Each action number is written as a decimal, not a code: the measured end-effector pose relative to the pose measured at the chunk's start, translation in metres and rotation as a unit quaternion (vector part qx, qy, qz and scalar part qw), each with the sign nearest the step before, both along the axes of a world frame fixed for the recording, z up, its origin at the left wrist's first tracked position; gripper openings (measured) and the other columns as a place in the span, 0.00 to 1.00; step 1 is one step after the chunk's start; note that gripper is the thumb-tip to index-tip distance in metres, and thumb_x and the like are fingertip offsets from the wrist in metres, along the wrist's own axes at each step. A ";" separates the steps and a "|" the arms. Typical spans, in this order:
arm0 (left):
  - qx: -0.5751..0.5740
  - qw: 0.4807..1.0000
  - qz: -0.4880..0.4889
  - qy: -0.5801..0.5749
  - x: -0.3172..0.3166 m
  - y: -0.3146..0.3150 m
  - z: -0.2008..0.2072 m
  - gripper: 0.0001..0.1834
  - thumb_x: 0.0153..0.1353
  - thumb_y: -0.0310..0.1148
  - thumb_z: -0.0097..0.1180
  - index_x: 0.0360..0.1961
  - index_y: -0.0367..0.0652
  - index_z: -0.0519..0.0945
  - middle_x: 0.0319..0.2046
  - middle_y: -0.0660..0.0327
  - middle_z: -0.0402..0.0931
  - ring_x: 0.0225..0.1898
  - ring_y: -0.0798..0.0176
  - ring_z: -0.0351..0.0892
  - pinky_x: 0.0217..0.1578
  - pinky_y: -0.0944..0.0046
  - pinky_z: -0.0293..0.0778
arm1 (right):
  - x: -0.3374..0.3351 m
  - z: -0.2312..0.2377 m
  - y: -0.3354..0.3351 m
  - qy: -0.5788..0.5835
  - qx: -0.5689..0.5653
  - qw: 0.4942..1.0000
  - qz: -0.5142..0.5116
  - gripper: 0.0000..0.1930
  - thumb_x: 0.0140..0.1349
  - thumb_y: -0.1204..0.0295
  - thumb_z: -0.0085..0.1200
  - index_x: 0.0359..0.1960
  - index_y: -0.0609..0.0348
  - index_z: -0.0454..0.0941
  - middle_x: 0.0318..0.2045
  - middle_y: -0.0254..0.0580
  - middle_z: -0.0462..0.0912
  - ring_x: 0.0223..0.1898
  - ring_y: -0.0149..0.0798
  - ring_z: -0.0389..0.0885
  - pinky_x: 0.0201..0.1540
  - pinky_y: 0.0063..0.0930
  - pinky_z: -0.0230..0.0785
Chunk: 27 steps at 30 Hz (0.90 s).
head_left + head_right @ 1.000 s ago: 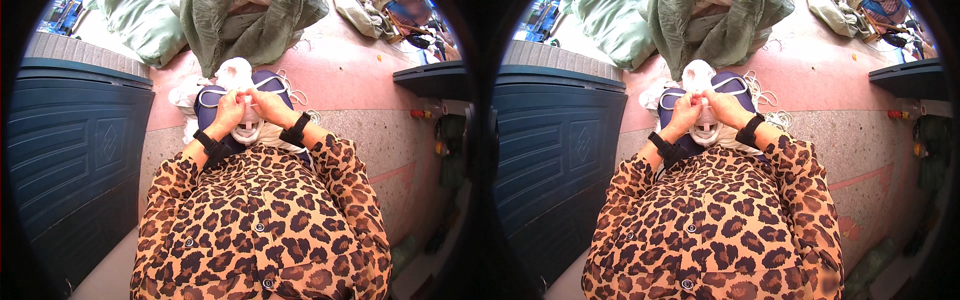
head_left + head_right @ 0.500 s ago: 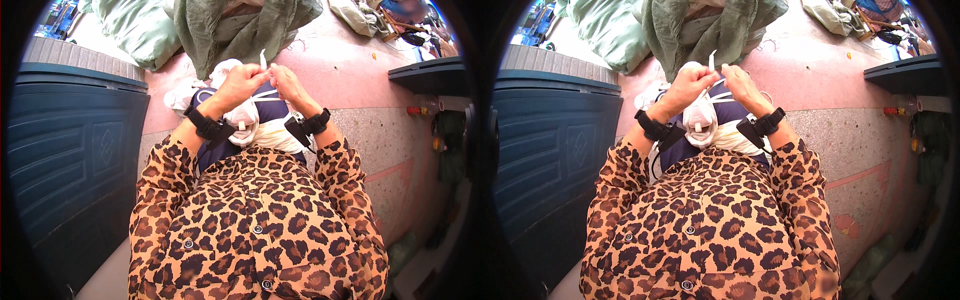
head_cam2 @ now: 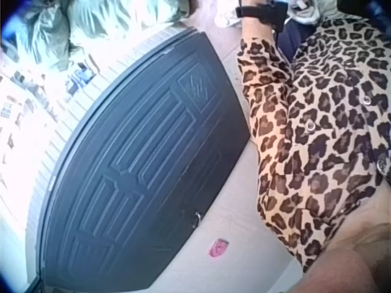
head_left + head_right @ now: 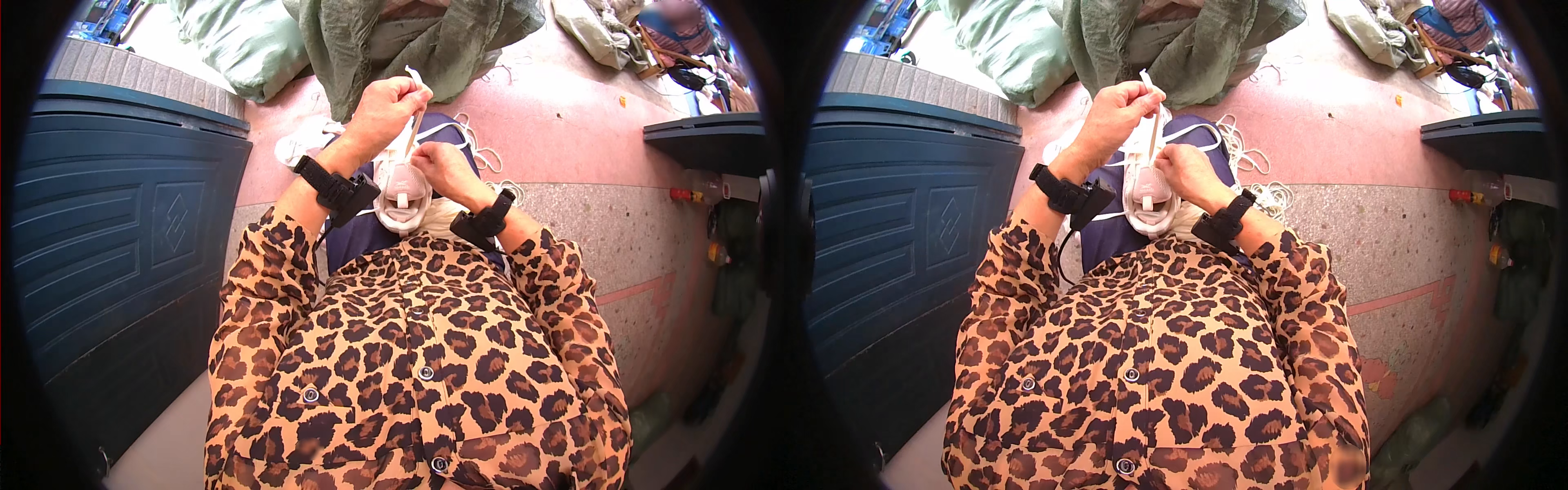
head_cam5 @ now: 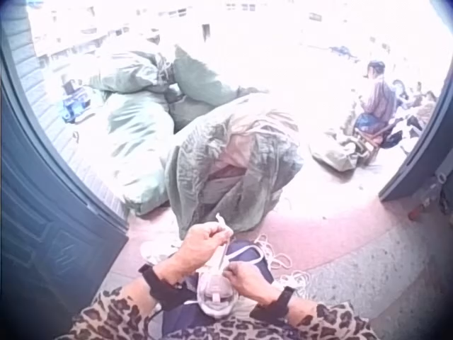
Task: The recorder is lacing a white athletic shoe by hand while seated.
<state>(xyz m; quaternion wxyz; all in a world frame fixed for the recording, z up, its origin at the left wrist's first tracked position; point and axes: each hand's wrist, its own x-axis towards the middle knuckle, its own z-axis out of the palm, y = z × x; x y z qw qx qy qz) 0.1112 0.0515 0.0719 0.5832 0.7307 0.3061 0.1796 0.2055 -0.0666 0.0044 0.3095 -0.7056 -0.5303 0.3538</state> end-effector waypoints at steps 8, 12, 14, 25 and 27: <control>0.107 0.994 -0.014 -0.025 -0.007 0.002 -0.027 0.14 0.56 0.34 0.53 0.39 0.35 0.75 0.33 0.60 0.76 0.34 0.71 0.73 0.39 0.71 0.69 | -0.013 -0.012 0.010 0.063 -0.014 0.997 -0.035 0.10 0.51 0.70 0.51 0.24 0.66 0.79 0.22 0.55 0.78 0.27 0.50 0.78 0.32 0.36 0.69; 0.391 0.910 -0.010 0.136 -0.048 -0.022 -0.048 0.15 0.45 0.29 0.55 0.37 0.40 0.72 0.45 0.52 0.67 0.50 0.50 0.63 0.50 0.54 0.60 | -0.008 -0.014 0.006 0.014 0.008 1.000 -0.003 0.09 0.52 0.71 0.49 0.29 0.65 0.79 0.25 0.55 0.78 0.31 0.51 0.78 0.36 0.38 0.68; 0.357 0.914 -0.047 0.188 -0.068 -0.044 -0.058 0.15 0.41 0.30 0.57 0.35 0.43 0.72 0.48 0.52 0.64 0.53 0.47 0.59 0.50 0.53 0.58 | -0.009 -0.013 0.004 0.002 -0.004 1.000 -0.014 0.11 0.52 0.72 0.49 0.35 0.65 0.75 0.29 0.55 0.78 0.36 0.52 0.77 0.40 0.39 0.68; 0.450 0.841 -0.001 0.301 -0.079 -0.061 -0.073 0.12 0.42 0.28 0.54 0.33 0.40 0.77 0.50 0.52 0.63 0.56 0.46 0.55 0.50 0.48 0.55 | -0.015 -0.007 0.001 -0.145 0.080 0.983 0.073 0.14 0.49 0.77 0.49 0.39 0.65 0.69 0.27 0.57 0.76 0.34 0.54 0.75 0.37 0.42 0.67; 0.420 0.863 0.002 0.280 -0.079 -0.059 -0.075 0.12 0.44 0.29 0.54 0.33 0.40 0.77 0.50 0.52 0.64 0.56 0.46 0.55 0.50 0.48 0.56 | -0.019 -0.009 0.004 -0.100 0.072 0.991 0.049 0.17 0.48 0.78 0.48 0.43 0.66 0.66 0.26 0.56 0.77 0.32 0.54 0.76 0.36 0.41 0.67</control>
